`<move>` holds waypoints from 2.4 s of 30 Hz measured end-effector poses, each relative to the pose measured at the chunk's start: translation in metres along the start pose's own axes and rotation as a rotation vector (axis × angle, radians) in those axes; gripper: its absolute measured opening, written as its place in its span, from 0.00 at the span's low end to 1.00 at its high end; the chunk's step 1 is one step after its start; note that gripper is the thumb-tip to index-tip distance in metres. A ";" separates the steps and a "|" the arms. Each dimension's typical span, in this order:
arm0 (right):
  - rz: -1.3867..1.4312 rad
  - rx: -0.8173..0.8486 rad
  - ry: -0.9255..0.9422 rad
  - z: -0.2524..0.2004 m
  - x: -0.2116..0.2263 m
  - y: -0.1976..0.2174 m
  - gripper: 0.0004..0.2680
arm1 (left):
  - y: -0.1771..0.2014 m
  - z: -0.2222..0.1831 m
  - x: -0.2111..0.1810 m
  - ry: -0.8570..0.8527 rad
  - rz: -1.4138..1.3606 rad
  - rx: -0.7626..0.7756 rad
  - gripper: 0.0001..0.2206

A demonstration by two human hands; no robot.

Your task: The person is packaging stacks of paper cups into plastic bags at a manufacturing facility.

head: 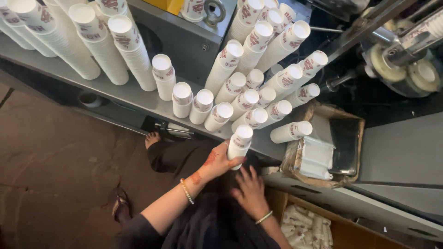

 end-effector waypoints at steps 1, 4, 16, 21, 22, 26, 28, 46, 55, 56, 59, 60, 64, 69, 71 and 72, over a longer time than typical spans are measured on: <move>-0.188 0.036 0.034 -0.017 -0.004 -0.022 0.26 | 0.004 -0.004 0.002 0.124 -0.059 0.045 0.28; -0.345 0.125 0.030 -0.016 -0.010 -0.037 0.23 | 0.013 -0.020 -0.003 0.279 -0.142 0.127 0.28; 0.289 0.094 -0.156 0.037 -0.049 -0.012 0.18 | 0.038 -0.048 -0.066 0.068 0.017 0.170 0.23; 1.390 -0.041 -0.144 0.062 0.026 0.094 0.20 | 0.046 -0.058 -0.080 -0.032 0.296 0.112 0.22; 1.368 -0.012 -0.124 0.061 0.030 0.096 0.22 | 0.046 -0.056 -0.085 0.035 0.358 0.142 0.23; 1.282 0.018 -0.074 0.052 0.030 0.093 0.22 | 0.050 -0.054 -0.093 0.185 0.242 0.297 0.29; 1.312 0.026 -0.055 0.051 0.032 0.090 0.24 | 0.049 -0.055 -0.095 0.189 0.246 0.302 0.31; 1.230 -0.159 -0.190 0.046 0.038 0.089 0.23 | 0.039 -0.055 -0.110 -0.047 0.516 0.061 0.30; 1.287 -0.127 -0.260 0.043 0.034 0.095 0.22 | 0.042 -0.056 -0.108 -0.124 0.439 0.099 0.28; 1.250 -0.165 -0.260 0.043 0.032 0.097 0.21 | 0.043 -0.058 -0.108 -0.122 0.409 0.106 0.28; 1.505 -0.217 -0.263 0.038 0.023 0.094 0.22 | 0.044 -0.058 -0.114 -0.184 0.436 0.062 0.28; 1.504 -0.218 -0.262 0.038 0.025 0.093 0.22 | 0.043 -0.058 -0.115 -0.186 0.436 0.062 0.28; 1.181 -0.179 -0.119 0.037 0.033 0.093 0.23 | 0.041 -0.057 -0.118 -0.250 0.424 0.036 0.28; 1.339 -0.311 -0.148 0.039 0.034 0.104 0.22 | 0.043 -0.058 -0.121 -0.294 0.455 0.005 0.28; 1.416 -0.235 -0.109 0.042 0.043 0.106 0.21 | 0.043 -0.057 -0.119 -0.297 0.358 0.009 0.28; 1.414 -0.236 -0.110 0.040 0.042 0.103 0.21 | 0.043 -0.058 -0.118 -0.298 0.356 0.010 0.28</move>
Point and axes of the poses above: each hand's wrist, its own z-axis towards the middle knuckle, its own y-axis out of the back of the hand, x = y × z, the point moved 3 cm from there along z, towards the middle knuckle, and after that the axes turned 12 degrees about -z, right-handed, at the moved point
